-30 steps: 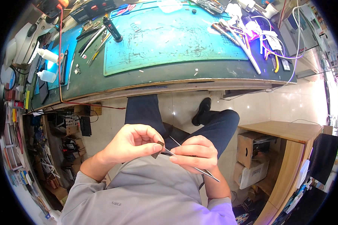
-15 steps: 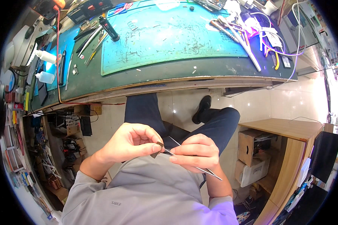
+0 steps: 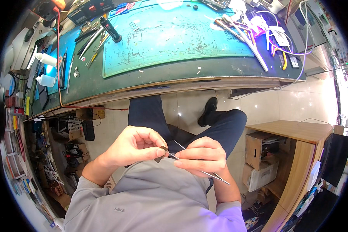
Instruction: The person uses tweezers and a hot air gun to manipulate small components on a smartphone. They repeatedly open and close the device, apply heat to the back, and handle tiny parts on a cluttered workbench.
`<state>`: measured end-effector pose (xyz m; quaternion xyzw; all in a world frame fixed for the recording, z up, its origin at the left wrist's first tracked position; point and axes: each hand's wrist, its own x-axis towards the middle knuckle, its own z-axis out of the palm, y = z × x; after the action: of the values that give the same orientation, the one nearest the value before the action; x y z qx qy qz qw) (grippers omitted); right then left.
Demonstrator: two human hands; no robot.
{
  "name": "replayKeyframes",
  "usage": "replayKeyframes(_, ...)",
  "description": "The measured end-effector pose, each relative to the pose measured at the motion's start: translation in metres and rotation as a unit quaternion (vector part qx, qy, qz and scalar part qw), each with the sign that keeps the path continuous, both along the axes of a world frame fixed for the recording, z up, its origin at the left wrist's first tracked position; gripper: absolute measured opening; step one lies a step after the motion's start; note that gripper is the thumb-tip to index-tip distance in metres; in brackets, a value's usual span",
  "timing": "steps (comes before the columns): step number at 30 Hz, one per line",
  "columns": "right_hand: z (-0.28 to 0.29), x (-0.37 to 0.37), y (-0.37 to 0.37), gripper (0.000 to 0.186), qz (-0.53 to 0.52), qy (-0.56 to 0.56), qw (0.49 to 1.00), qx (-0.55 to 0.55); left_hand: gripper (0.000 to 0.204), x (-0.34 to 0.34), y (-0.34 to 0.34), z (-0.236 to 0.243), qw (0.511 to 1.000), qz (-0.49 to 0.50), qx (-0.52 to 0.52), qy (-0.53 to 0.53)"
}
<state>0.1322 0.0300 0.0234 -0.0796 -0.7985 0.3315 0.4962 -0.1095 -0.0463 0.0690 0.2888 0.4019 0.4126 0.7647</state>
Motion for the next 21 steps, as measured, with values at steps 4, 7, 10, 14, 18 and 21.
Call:
replayKeyframes(4,0.0002,0.0000,-0.0002,0.029,0.001,-0.004,1.000,0.002,0.012,-0.0007,0.0000,-0.0015,1.000,0.001,-0.002,-0.004)
replayKeyframes(7,0.0017,0.0000,0.0001,0.029,0.002,-0.007,1.000,0.001,0.013,-0.0009,-0.0004,-0.0020,1.000,-0.001,-0.002,0.000)
replayKeyframes(10,0.0011,0.0000,-0.0001,0.030,0.002,-0.008,1.000,0.000,0.013,-0.0007,-0.0005,-0.0015,1.000,0.001,-0.003,-0.001)
replayKeyframes(14,0.0009,-0.0007,-0.0005,0.030,0.000,-0.007,1.000,-0.001,0.012,0.0007,-0.0016,-0.0027,1.000,0.010,0.004,-0.001)
replayKeyframes(18,0.0008,-0.0015,-0.0004,0.030,-0.003,-0.008,1.000,-0.002,0.012,0.0006,-0.0015,-0.0031,1.000,0.012,0.004,0.005)
replayKeyframes(21,0.0005,-0.0017,0.0000,0.030,-0.004,-0.011,1.000,0.001,0.012,0.0007,-0.0021,-0.0049,1.000,0.015,0.005,0.004)
